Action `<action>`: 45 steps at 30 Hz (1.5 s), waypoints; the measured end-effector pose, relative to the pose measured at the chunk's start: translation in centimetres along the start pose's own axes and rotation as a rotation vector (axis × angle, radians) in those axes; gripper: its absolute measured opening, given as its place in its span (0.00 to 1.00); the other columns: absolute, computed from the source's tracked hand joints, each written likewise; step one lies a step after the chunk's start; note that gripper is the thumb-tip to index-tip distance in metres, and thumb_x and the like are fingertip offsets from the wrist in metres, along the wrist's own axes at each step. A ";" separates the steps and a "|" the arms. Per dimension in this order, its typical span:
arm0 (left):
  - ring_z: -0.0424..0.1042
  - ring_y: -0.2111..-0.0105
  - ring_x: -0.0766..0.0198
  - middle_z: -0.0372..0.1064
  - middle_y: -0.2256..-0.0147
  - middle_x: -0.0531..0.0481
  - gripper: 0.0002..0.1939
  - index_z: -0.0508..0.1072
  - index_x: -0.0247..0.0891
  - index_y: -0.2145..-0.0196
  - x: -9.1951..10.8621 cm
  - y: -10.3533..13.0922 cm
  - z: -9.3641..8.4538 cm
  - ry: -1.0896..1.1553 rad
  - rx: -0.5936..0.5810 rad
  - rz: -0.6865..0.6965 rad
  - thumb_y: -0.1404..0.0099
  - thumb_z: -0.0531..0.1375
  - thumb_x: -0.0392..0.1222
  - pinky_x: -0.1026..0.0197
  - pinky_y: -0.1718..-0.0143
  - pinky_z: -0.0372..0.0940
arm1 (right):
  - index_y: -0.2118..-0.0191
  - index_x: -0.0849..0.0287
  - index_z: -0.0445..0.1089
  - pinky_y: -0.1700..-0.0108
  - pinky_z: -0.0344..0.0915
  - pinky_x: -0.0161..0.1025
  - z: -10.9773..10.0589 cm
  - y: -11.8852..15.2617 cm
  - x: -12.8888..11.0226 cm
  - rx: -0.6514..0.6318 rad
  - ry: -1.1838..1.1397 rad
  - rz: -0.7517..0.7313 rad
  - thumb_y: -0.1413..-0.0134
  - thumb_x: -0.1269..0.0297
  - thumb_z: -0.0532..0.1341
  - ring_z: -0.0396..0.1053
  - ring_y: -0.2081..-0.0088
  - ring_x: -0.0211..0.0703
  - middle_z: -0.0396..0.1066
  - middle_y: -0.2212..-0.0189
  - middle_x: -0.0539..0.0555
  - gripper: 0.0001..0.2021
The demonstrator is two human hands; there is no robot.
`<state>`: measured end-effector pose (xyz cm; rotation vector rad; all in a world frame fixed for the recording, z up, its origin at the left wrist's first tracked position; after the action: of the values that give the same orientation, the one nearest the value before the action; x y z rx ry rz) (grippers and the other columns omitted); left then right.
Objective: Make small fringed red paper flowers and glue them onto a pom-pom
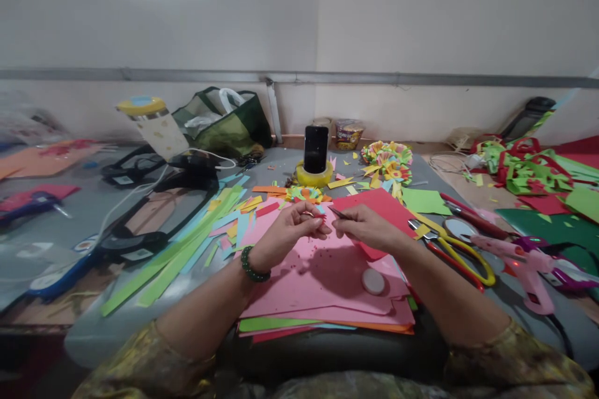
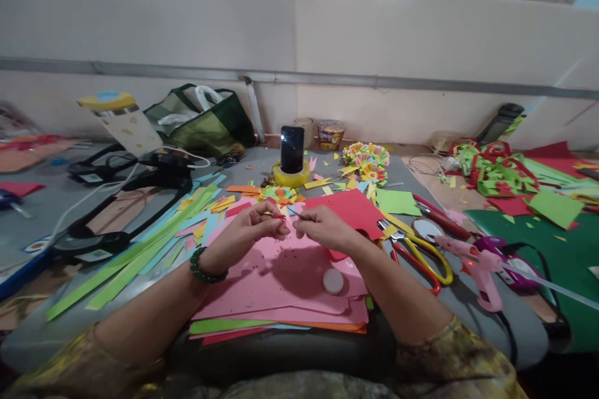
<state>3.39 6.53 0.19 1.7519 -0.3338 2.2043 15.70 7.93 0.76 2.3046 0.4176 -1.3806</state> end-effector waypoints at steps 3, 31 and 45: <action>0.76 0.72 0.63 0.77 0.74 0.49 0.20 0.68 0.37 0.68 -0.1 0.0 0.0 0.003 -0.007 -0.003 0.49 0.70 0.53 0.61 0.66 0.68 | 0.72 0.59 0.68 0.74 0.52 0.34 0.1 0.1 -0.5 -0.005 -0.060 -0.074 0.55 0.61 0.59 0.55 0.77 0.34 0.58 0.80 0.45 0.07; 0.75 0.64 0.58 0.79 0.67 0.48 0.10 0.81 0.39 0.68 1.1 0.0 -0.5 -0.230 0.134 0.118 0.45 0.67 0.48 0.59 0.61 0.69 | 0.66 0.57 0.66 0.69 0.62 0.36 0.3 2.2 -3.2 0.382 0.249 -0.607 0.45 0.62 0.58 0.66 0.72 0.39 0.70 0.72 0.52 0.05; 0.61 0.81 0.74 0.63 0.80 0.58 0.17 0.67 0.36 0.77 -1.4 -1.9 -4.4 -0.065 0.234 -0.138 0.49 0.70 0.48 0.69 0.79 0.57 | 0.65 0.60 0.68 0.64 0.61 0.38 -1.1 -0.8 0.3 0.187 0.310 -0.142 0.43 0.68 0.52 0.67 0.66 0.43 0.72 0.67 0.54 0.08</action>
<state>0.44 9.73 -2.21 1.9056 0.0332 2.1637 16.31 9.19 0.80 2.7024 0.5774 -1.1668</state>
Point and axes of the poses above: each hand's wrist, its own y-axis away from the middle knuckle, its own z-axis out of the palm, x = y × z, the point moved 8 cm from there along -y, towards the middle knuckle
